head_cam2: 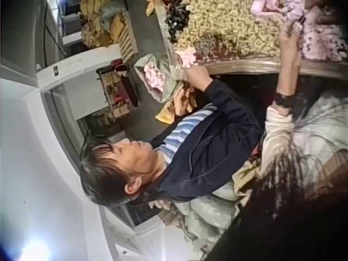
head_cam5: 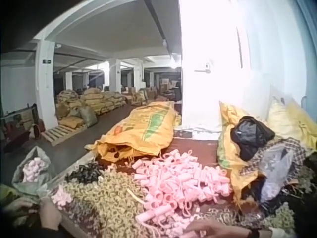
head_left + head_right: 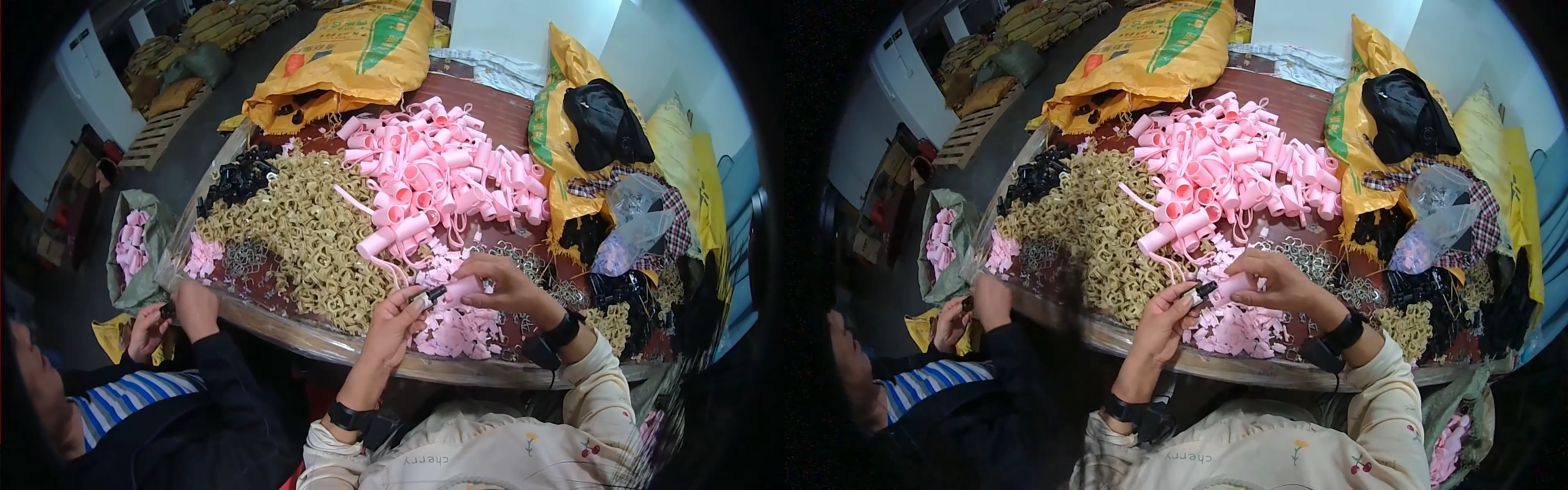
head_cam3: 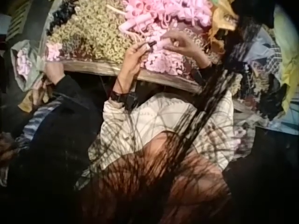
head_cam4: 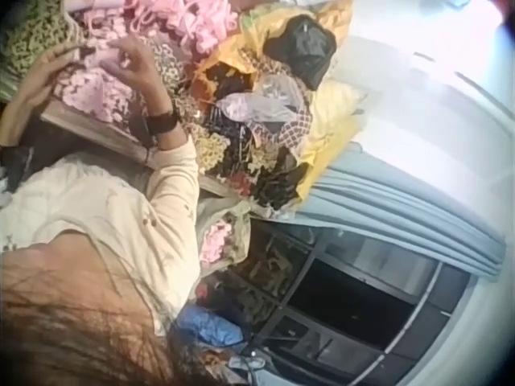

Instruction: Manually assembling small pink and black plastic components with metal fasteners at a factory workstation.

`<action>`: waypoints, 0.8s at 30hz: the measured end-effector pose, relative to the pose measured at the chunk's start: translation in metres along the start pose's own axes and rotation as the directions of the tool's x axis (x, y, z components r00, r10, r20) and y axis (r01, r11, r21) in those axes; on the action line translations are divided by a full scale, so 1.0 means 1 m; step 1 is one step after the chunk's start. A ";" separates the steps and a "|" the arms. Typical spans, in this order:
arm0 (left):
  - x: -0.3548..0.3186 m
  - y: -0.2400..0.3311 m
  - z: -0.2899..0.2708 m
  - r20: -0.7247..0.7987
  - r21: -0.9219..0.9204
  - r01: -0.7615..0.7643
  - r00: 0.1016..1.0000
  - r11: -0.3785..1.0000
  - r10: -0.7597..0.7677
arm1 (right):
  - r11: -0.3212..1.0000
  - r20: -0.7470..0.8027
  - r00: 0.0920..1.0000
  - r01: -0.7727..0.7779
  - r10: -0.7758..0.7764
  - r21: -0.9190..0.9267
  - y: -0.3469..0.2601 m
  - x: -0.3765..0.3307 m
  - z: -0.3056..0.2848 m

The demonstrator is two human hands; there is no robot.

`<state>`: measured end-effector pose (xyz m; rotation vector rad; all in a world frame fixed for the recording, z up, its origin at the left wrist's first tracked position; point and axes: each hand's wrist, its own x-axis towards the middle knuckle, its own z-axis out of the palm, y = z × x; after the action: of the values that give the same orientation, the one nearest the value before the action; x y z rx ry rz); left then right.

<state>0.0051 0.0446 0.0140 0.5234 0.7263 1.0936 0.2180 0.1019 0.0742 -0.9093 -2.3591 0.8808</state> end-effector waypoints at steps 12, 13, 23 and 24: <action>-0.019 -0.009 0.017 0.067 0.069 0.009 0.998 0.998 -0.013 | 0.924 -0.246 0.962 -0.018 0.120 0.382 -0.022 -0.040 0.030; -0.019 -0.009 0.018 0.063 0.091 0.016 0.998 0.996 -0.022 | 0.941 -0.236 0.963 -0.047 0.132 0.336 -0.026 -0.040 0.036; -0.026 -0.032 0.036 0.113 0.423 -0.325 0.945 0.846 0.307 | 0.999 -0.360 0.933 0.015 0.005 0.052 -0.027 -0.043 0.047; -0.025 -0.032 0.034 0.117 0.425 -0.324 0.946 0.845 0.303 | 0.998 -0.354 0.935 0.005 0.016 0.059 -0.025 -0.046 0.050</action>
<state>0.0431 0.0081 0.0205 1.0841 0.8733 1.2184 0.2085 0.0347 0.0484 -0.9615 -2.0120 0.7148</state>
